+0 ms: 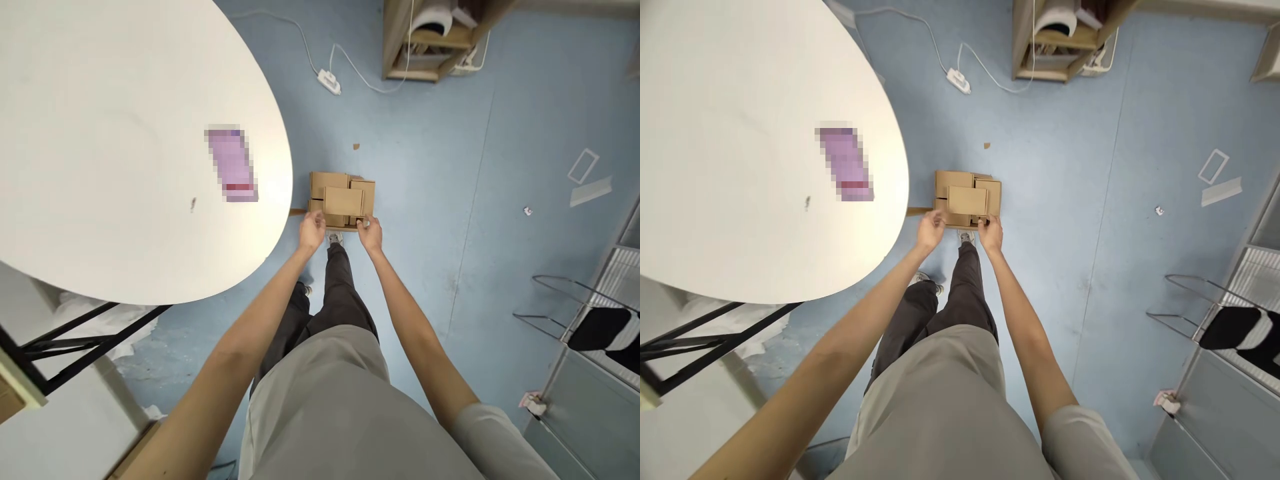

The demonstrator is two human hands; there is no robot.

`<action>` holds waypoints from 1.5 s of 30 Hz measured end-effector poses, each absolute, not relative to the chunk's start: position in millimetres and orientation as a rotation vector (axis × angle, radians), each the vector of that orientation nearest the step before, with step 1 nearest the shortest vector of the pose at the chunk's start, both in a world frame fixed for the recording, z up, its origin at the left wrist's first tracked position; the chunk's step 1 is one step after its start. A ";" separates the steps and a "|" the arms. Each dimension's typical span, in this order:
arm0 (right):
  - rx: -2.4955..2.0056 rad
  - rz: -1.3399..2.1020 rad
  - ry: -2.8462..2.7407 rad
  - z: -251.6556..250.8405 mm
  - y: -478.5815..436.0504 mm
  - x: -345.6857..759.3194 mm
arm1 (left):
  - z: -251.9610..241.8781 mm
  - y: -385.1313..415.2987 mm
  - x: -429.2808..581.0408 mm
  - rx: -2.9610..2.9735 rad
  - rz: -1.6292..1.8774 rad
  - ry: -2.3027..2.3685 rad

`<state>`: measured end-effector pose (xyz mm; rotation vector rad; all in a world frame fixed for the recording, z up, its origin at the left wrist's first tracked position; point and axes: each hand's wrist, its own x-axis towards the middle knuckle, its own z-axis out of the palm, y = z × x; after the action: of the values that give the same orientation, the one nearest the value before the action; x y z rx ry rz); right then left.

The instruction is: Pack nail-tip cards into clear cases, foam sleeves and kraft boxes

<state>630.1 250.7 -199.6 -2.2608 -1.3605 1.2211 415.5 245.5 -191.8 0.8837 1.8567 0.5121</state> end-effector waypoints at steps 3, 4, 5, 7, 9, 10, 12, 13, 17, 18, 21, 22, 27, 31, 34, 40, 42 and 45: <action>-2.149 1.241 -1.360 -153.8 237.8 623.9 | -136.4 218.3 406.6 0.923 0.529 1.731; -2.105 1.234 -1.366 -138.0 233.5 619.9 | -118.2 207.6 402.1 0.925 0.557 1.701; -2.065 1.220 -1.373 -122.4 229.5 614.8 | -100.7 196.4 396.6 0.925 0.595 1.676; -2.004 1.188 -1.391 -92.2 222.6 600.5 | -68.5 172.9 382.5 0.918 0.701 1.636; -1.956 1.168 -1.409 -64.2 217.5 579.8 | -41.3 149.7 363.9 0.901 0.810 1.613; -1.930 1.163 -1.419 -51.0 215.3 566.7 | -29.7 138.6 352.4 0.887 0.864 1.608; -1.856 1.165 -1.446 -26.0 210.3 534.7 | -9.8 118.1 324.7 0.841 0.978 1.622; -1.809 1.174 -1.463 -14.2 206.9 516.0 | -1.2 108.6 308.1 0.810 1.042 1.641; -1.556 1.260 -1.581 27.6 183.4 430.7 | 29.0 71.3 227.6 0.666 1.344 1.772; -1.487 1.280 -1.617 35.9 175.1 408.5 | 35.6 60.6 205.7 0.632 1.419 1.800; -1.318 1.338 -1.703 54.1 146.6 342.8 | 50.6 23.1 144.4 0.525 1.628 1.839; -1.270 1.364 -1.728 58.1 136.4 321.6 | 53.4 9.0 126.9 0.486 1.695 1.841; -1.054 1.526 -1.878 72.8 87.7 226.0 | 55.0 -58.9 65.4 0.285 1.963 1.837; -0.995 1.587 -2.050 83.0 65.3 162.3 | 52.0 -94.4 28.1 0.098 2.026 1.863; -0.913 1.665 -2.082 82.9 59.3 114.0 | 50.1 -109.9 -7.2 -0.015 2.037 1.918; -0.760 1.815 -2.091 65.3 57.7 0.4 | 44.2 -128.2 -103.9 -0.172 2.057 2.063; -0.730 1.862 -2.118 61.3 60.1 -40.4 | 39.8 -130.6 -141.1 -0.197 2.036 2.114; -0.709 1.902 -2.177 58.4 66.9 -97.9 | 26.5 -128.1 -197.4 -0.230 1.995 2.144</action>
<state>-97.9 66.9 58.4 -0.7093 -2.1767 1.9022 -197.4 -128.1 26.5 -0.2303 2.1440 1.9948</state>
